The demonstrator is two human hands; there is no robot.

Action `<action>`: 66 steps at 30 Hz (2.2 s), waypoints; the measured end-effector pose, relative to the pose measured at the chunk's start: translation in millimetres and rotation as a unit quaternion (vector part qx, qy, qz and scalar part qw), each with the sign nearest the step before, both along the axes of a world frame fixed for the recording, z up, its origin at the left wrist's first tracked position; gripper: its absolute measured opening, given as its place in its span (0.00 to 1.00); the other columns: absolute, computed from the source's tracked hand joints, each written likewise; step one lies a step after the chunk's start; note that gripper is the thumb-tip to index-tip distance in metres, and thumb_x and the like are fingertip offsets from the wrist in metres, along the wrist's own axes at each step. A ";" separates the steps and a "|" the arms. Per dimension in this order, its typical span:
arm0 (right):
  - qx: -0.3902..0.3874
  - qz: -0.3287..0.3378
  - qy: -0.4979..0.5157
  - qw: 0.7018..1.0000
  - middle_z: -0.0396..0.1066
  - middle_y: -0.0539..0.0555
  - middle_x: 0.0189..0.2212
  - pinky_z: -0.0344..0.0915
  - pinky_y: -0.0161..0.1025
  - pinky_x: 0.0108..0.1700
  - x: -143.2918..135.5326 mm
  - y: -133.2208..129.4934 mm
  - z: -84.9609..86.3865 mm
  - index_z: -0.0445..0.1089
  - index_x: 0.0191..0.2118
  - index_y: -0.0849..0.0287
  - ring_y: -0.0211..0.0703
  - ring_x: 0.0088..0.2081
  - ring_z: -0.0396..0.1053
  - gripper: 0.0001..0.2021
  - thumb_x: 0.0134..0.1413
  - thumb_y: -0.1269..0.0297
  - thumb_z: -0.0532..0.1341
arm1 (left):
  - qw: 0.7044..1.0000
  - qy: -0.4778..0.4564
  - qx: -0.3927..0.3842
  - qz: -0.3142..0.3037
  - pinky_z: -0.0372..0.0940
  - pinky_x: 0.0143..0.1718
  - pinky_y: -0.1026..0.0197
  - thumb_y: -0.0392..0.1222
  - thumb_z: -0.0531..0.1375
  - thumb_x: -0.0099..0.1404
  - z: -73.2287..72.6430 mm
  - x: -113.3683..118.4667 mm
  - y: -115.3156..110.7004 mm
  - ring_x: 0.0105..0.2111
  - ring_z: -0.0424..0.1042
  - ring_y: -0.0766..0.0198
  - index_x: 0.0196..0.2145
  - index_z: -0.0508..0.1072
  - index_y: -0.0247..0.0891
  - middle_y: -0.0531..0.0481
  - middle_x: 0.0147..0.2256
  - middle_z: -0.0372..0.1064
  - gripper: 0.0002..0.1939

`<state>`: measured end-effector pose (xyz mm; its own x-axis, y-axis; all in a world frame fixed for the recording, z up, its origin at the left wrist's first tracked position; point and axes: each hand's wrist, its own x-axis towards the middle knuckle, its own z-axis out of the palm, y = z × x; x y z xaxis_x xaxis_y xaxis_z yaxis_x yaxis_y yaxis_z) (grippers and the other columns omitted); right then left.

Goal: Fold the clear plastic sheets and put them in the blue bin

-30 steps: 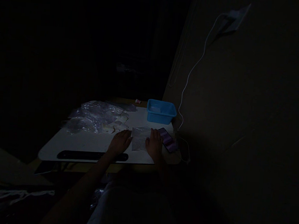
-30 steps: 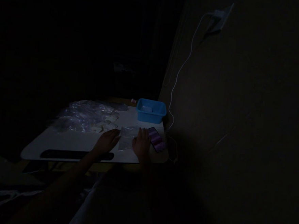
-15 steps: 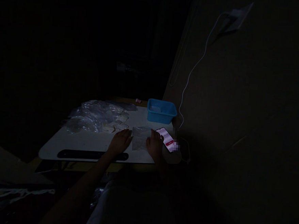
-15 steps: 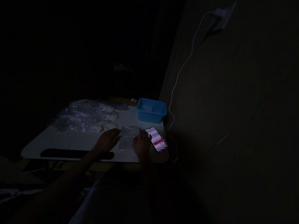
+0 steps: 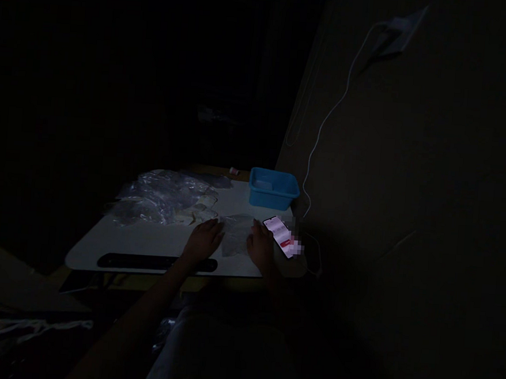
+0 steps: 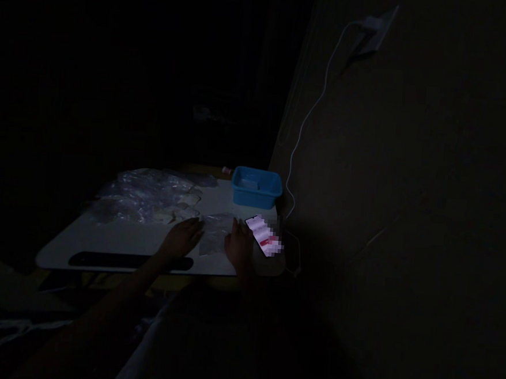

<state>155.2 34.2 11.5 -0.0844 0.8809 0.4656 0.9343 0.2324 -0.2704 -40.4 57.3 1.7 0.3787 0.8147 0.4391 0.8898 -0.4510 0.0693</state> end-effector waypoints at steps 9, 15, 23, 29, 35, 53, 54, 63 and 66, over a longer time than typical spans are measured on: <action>-0.003 0.001 0.005 1.000 0.62 0.62 0.51 0.52 0.44 0.51 0.7 0.4 -1.1 0.54 0.56 0.66 0.47 0.52 0.56 0.24 0.50 0.70 0.50 | 1.000 -0.007 -0.004 -0.003 0.58 0.50 0.52 0.46 0.44 0.65 0.0 -0.7 0.4 0.51 0.62 0.55 0.48 0.67 0.34 0.39 0.51 0.63 0.21; 0.004 0.014 0.008 1.000 0.63 0.60 0.50 0.52 0.44 0.51 0.8 -0.3 -0.1 0.56 0.55 0.64 0.47 0.52 0.56 0.23 0.51 0.70 0.50 | 1.000 -0.021 -0.007 -0.004 0.57 0.51 0.50 0.46 0.44 0.65 -2.9 -0.8 1.8 0.52 0.60 0.55 0.50 0.64 0.34 0.39 0.51 0.62 0.22; -0.006 0.020 -0.003 1.000 0.63 0.60 0.50 0.51 0.45 0.52 0.2 0.2 -0.4 0.54 0.56 0.65 0.47 0.52 0.56 0.24 0.51 0.70 0.50 | 1.000 -0.017 0.009 -0.010 0.59 0.50 0.50 0.44 0.46 0.63 -3.7 -1.9 2.6 0.51 0.62 0.55 0.47 0.66 0.36 0.41 0.51 0.63 0.19; -0.009 0.016 -0.002 1.000 0.63 0.60 0.51 0.52 0.45 0.51 0.7 -0.5 2.6 0.56 0.55 0.64 0.47 0.52 0.56 0.24 0.49 0.70 0.51 | 1.000 -0.026 -0.007 -0.006 0.59 0.50 0.52 0.44 0.43 0.65 1.3 -0.1 0.2 0.51 0.62 0.56 0.52 0.63 0.34 0.40 0.51 0.63 0.22; -0.002 0.020 0.004 1.000 0.64 0.60 0.49 0.52 0.44 0.51 0.4 -0.8 2.1 0.56 0.54 0.64 0.47 0.51 0.57 0.23 0.49 0.70 0.51 | 1.000 -0.026 -0.008 -0.009 0.58 0.50 0.50 0.43 0.46 0.62 -1.0 -1.0 1.6 0.51 0.62 0.54 0.48 0.67 0.36 0.41 0.51 0.63 0.20; -0.003 0.026 -0.005 1.000 0.62 0.61 0.51 0.51 0.44 0.53 0.6 -2.3 3.2 0.56 0.55 0.65 0.47 0.53 0.56 0.23 0.51 0.70 0.50 | 1.000 -0.017 0.001 -0.012 0.58 0.50 0.52 0.40 0.47 0.61 -3.5 -3.1 2.6 0.50 0.62 0.55 0.50 0.65 0.35 0.40 0.51 0.62 0.20; -0.002 0.034 -0.016 0.999 0.61 0.61 0.52 0.49 0.45 0.54 0.3 -1.6 1.9 0.54 0.56 0.65 0.47 0.54 0.54 0.23 0.52 0.69 0.50 | 1.000 -0.016 0.000 -0.012 0.58 0.50 0.52 0.40 0.47 0.61 -2.5 -2.8 2.0 0.51 0.62 0.55 0.51 0.64 0.35 0.40 0.52 0.62 0.21; -0.011 0.036 -0.064 0.997 0.57 0.63 0.55 0.44 0.48 0.56 -3.4 4.1 -9.0 0.49 0.59 0.67 0.47 0.58 0.49 0.25 0.58 0.60 0.46 | 0.999 0.031 -0.030 0.004 0.55 0.52 0.52 0.44 0.50 0.60 3.7 -1.5 -1.8 0.53 0.58 0.53 0.51 0.64 0.31 0.37 0.54 0.59 0.23; -0.017 0.024 -0.053 0.998 0.57 0.64 0.55 0.46 0.46 0.56 -3.1 3.8 -6.5 0.49 0.59 0.69 0.47 0.58 0.50 0.26 0.57 0.61 0.47 | 0.999 0.021 -0.031 0.004 0.54 0.53 0.53 0.45 0.50 0.60 3.3 -1.3 -1.6 0.53 0.58 0.53 0.51 0.64 0.32 0.38 0.53 0.59 0.23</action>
